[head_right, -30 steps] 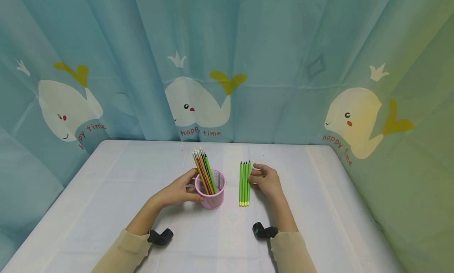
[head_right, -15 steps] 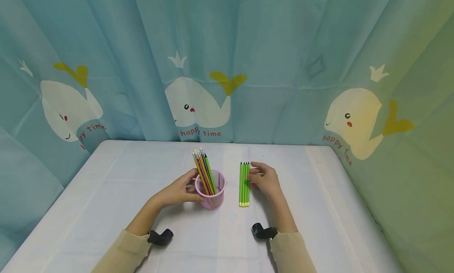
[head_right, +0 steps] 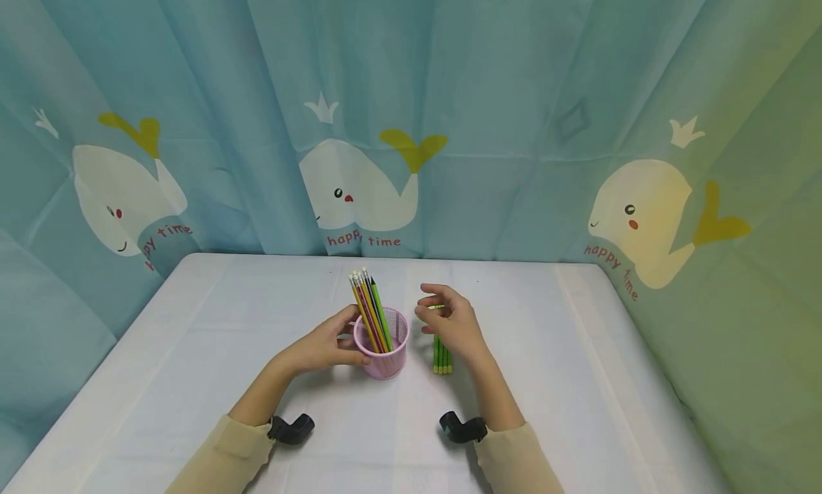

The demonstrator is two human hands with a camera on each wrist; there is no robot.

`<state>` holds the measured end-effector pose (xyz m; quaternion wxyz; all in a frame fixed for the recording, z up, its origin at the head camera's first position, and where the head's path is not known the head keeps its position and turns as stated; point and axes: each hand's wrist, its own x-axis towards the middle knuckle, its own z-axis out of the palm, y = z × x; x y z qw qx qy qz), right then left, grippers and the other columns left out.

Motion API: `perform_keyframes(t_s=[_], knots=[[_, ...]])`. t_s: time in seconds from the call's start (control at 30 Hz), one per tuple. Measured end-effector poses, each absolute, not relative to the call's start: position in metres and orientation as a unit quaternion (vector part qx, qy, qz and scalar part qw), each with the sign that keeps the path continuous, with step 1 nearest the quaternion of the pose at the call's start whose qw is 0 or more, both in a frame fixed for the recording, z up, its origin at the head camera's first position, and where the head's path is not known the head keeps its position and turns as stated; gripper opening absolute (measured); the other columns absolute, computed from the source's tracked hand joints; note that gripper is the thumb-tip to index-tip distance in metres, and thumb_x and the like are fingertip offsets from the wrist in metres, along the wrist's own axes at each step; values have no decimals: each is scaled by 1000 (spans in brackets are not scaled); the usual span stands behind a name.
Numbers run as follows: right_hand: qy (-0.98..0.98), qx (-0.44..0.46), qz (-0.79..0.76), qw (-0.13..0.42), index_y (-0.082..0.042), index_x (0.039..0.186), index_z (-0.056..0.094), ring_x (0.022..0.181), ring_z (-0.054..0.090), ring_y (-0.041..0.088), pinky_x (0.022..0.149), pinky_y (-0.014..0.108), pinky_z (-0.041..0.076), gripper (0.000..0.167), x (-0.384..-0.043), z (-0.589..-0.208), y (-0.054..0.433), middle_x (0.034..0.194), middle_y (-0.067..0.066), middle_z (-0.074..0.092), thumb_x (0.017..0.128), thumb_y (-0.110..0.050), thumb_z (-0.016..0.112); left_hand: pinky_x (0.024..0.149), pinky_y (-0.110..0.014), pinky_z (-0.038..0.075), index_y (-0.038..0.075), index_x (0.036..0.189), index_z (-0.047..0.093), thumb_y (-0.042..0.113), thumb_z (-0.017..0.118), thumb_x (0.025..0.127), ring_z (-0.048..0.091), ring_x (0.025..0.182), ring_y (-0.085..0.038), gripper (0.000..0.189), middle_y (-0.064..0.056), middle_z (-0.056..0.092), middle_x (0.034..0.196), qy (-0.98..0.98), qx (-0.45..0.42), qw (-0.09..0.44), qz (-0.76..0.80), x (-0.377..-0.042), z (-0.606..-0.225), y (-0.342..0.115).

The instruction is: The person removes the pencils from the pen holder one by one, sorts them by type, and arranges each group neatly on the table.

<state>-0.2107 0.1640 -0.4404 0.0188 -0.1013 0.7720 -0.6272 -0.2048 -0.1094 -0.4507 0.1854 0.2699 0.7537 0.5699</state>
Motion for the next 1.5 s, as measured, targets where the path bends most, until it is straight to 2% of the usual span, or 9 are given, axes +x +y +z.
perform_keyframes(t_s=[0.2,0.4,0.67,0.9,1.03,1.23,1.5], knots=[[787,-161,-595,-17,-14,131,61,104,66,26,81,34,62,37,-205,-437,145,123,18,64,96,-25,67,103,-38,53,6,142,39,9,82,80,56,123,-31,76,-14,53,133,755,262,188,572,-205,-450,-110],[789,-231,-569,-21,-16,134,61,122,60,26,98,44,56,38,-197,-435,132,134,6,61,97,-23,66,103,-38,53,7,144,37,9,82,80,56,124,-31,78,-13,52,135,751,262,191,576,-204,-450,-111],[764,-296,-574,15,-6,138,57,142,39,34,109,60,43,38,-193,-438,124,151,14,46,100,-9,57,105,-39,52,9,147,35,11,82,82,54,127,-32,80,-13,48,140,747,270,193,576,-204,-450,-112],[776,-300,-554,24,-10,138,59,142,41,29,108,53,44,36,-193,-438,120,153,9,46,103,-15,53,104,-38,52,8,147,34,11,81,82,54,128,-34,80,-14,48,141,749,271,191,574,-206,-452,-112],[783,-294,-548,17,-9,138,58,141,42,29,110,56,43,36,-192,-438,121,150,8,49,104,-19,52,104,-38,52,8,145,36,11,82,82,54,127,-34,78,-13,49,140,751,268,189,573,-206,-452,-112],[780,-292,-553,6,-7,138,59,141,42,30,113,59,38,35,-194,-438,123,146,9,52,104,-16,50,104,-39,52,7,144,37,9,82,81,54,127,-34,77,-13,49,139,752,265,188,573,-205,-451,-112],[770,-287,-569,-7,-6,138,57,139,45,28,108,48,48,35,-193,-430,127,145,10,53,104,-11,50,103,-40,53,5,143,37,11,81,81,55,126,-36,77,-17,50,137,755,274,179,567,-204,-451,-111]])
